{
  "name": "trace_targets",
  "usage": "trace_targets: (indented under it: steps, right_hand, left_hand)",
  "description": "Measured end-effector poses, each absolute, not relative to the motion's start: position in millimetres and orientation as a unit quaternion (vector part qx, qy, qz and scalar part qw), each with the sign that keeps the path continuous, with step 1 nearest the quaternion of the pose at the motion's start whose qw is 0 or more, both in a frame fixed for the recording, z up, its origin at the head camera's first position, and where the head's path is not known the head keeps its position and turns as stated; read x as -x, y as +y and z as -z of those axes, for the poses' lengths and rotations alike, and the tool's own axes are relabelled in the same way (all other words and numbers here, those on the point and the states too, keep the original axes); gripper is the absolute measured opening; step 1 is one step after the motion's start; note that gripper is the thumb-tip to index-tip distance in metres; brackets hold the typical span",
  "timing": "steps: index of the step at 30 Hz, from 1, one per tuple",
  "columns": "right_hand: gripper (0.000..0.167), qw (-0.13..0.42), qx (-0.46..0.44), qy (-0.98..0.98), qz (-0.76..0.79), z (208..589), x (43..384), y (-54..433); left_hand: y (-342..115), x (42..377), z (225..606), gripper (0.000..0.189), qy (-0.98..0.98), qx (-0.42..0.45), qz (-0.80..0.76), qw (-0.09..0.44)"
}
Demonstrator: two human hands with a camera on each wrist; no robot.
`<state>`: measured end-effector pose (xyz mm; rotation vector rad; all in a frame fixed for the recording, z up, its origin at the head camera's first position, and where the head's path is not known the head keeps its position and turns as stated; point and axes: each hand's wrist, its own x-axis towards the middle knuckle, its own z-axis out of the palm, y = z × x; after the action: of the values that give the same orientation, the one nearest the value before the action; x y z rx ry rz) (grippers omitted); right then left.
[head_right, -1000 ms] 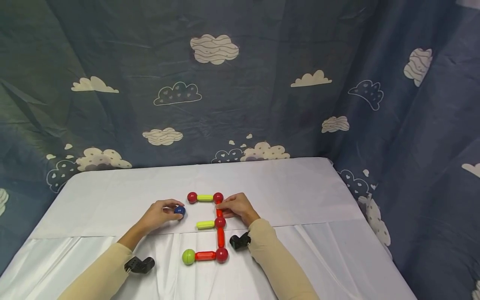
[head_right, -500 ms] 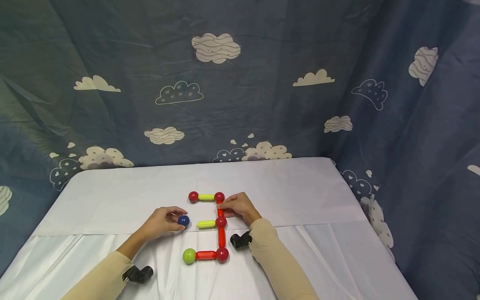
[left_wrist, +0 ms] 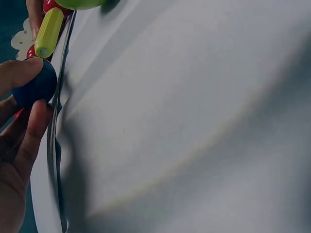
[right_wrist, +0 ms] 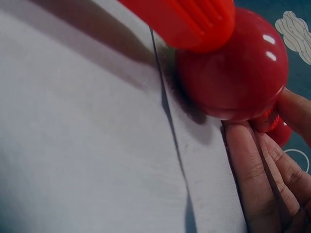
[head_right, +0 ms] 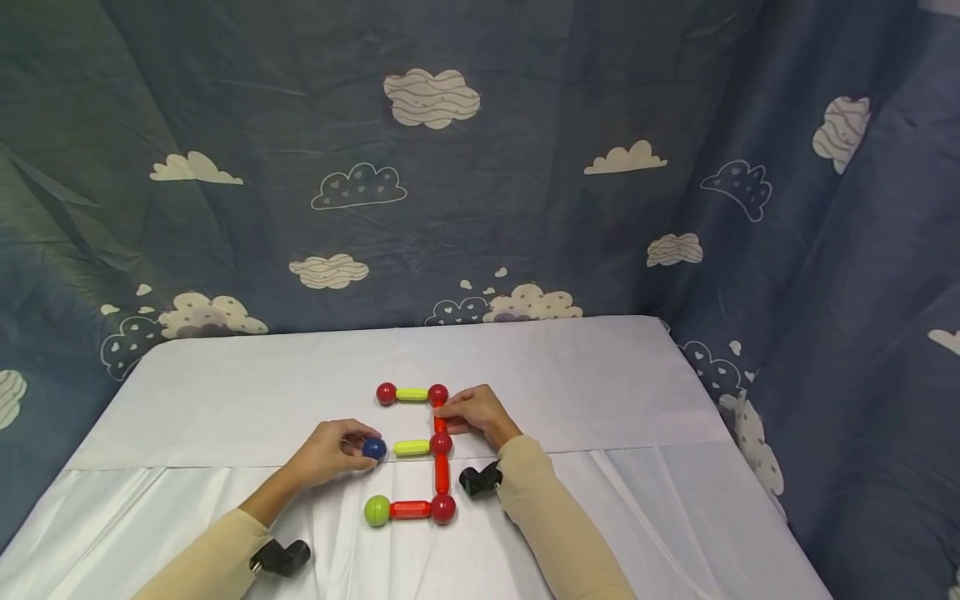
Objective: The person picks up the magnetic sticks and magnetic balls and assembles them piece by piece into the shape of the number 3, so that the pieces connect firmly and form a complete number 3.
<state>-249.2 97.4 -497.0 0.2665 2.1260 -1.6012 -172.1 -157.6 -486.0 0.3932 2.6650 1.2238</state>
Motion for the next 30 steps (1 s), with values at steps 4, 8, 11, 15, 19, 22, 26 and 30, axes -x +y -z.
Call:
trace_targets:
  steps: [4, 8, 11, 15, 19, 22, 26, 30]
  right_hand:
    - [0.020, 0.231, -0.086, 0.772, 0.586, 496, 250, 98]
    - [0.019, 0.230, -0.077, 0.772, 0.587, 497, 250, 99]
    - [0.020, 0.235, -0.078, 0.769, 0.589, 498, 250, 100]
    - [0.020, 0.238, -0.082, 0.765, 0.593, 501, 250, 100]
    - [0.020, 0.232, -0.087, 0.766, 0.593, 501, 250, 99]
    - [0.020, 0.227, -0.086, 0.767, 0.593, 500, 249, 99]
    - [0.020, 0.224, -0.085, 0.766, 0.597, 499, 247, 98]
    - [0.019, 0.220, -0.086, 0.767, 0.597, 497, 245, 97]
  left_hand:
    - [-153, 173, 487, 0.036, 0.896, -0.137, -0.413, 0.085]
    - [-148, 175, 488, 0.035, 0.896, -0.135, -0.414, 0.088]
    - [-145, 174, 489, 0.036, 0.897, -0.129, -0.412, 0.095]
    - [-144, 173, 490, 0.037, 0.897, -0.128, -0.412, 0.099]
    - [-148, 175, 487, 0.039, 0.896, -0.143, -0.406, 0.109]
    - [-152, 182, 481, 0.038, 0.900, -0.136, -0.401, 0.103]
    - [-156, 194, 474, 0.033, 0.908, -0.097, -0.401, 0.070]
    - [-155, 207, 472, 0.032, 0.917, -0.071, -0.392, 0.036]
